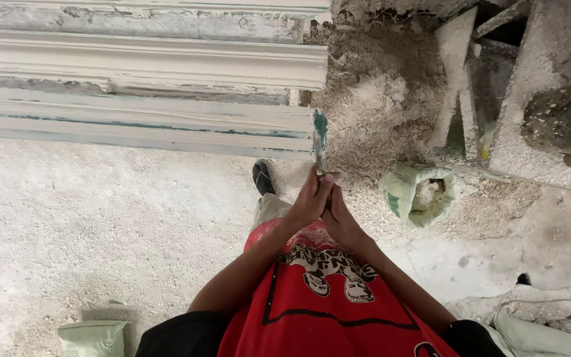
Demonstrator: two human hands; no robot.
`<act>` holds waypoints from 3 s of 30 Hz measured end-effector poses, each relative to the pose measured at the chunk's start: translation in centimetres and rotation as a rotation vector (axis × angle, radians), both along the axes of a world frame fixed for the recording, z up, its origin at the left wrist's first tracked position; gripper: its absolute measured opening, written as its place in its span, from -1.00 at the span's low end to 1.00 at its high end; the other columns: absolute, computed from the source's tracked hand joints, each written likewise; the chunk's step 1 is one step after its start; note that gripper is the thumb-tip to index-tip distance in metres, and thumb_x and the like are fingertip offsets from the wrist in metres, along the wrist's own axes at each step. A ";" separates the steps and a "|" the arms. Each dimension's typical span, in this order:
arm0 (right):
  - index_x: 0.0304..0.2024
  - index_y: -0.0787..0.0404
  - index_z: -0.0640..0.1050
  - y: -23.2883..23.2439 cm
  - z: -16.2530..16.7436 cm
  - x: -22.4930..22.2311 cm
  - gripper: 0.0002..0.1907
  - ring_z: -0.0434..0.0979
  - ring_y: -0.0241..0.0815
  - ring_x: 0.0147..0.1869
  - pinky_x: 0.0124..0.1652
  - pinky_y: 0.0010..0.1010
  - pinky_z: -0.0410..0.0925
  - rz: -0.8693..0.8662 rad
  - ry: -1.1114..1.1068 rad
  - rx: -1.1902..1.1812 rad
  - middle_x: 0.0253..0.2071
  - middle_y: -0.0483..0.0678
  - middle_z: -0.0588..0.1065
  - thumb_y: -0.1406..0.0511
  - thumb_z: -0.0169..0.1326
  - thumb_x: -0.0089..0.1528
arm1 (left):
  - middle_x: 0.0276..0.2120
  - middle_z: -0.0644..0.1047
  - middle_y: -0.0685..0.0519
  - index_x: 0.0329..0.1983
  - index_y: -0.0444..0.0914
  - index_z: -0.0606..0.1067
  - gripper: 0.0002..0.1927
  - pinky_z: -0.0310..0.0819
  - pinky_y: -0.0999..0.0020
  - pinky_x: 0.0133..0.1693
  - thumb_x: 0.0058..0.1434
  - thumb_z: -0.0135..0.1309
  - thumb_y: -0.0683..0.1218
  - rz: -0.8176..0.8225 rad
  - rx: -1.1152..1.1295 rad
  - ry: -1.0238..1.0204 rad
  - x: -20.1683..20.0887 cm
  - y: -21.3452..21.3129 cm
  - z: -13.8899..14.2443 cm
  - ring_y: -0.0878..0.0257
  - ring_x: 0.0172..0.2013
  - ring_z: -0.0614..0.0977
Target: The person uses a small scraping tool to remove excess plaster and residue from decorative white cornice moldings laid on a work table, working along the grooved profiles piece by piece and repositioning the moldings as they clean each section.
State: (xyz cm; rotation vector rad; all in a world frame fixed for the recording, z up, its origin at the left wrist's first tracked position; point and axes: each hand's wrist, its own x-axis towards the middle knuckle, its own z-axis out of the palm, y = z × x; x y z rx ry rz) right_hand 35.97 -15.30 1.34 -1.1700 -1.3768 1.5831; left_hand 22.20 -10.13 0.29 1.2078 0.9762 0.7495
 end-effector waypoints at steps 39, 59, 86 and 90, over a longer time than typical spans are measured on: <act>-0.01 0.16 0.43 9.2 -1.7 -2.1 -0.50 0.47 -0.02 0.15 0.07 -0.13 0.31 -0.624 0.582 -0.694 -0.04 0.02 0.47 -0.07 -0.26 0.38 | 0.27 0.37 0.15 0.29 0.17 0.38 -0.42 0.55 0.28 -0.60 0.26 0.08 -0.21 -0.946 0.926 1.237 -12.6 10.4 3.7 0.24 -0.61 0.61; 0.50 -0.22 0.10 8.5 -0.3 1.2 -0.21 0.10 0.09 0.46 0.26 0.44 0.12 -0.607 0.108 -0.914 0.50 -0.08 0.05 -0.23 -0.36 0.25 | 0.43 0.22 -0.08 0.37 -0.09 0.29 -0.32 0.44 0.42 -0.72 0.19 0.10 -0.34 -0.940 0.998 1.197 -8.9 9.1 4.2 0.33 -0.67 0.52; 0.42 0.18 0.26 8.6 -3.4 3.0 -0.33 0.46 0.04 0.34 0.14 -0.15 0.37 -0.278 -0.178 -0.623 0.34 0.08 0.39 -0.05 -0.17 0.39 | 0.40 0.12 -0.49 0.41 -0.47 0.16 -0.35 0.54 0.29 -0.61 0.26 -0.02 -0.19 -0.434 0.438 1.194 0.9 5.6 4.0 0.08 -0.48 0.68; 0.40 0.16 0.31 8.0 -3.7 4.2 -0.31 0.49 -0.04 0.23 0.05 -0.20 0.37 -0.293 -0.163 -0.617 0.29 0.03 0.44 -0.10 -0.17 0.37 | 0.47 0.06 -0.25 0.52 -0.14 0.12 -0.22 0.53 0.37 -0.73 0.22 -0.07 -0.37 -0.622 0.599 1.283 -6.7 8.5 6.2 0.25 -0.67 0.62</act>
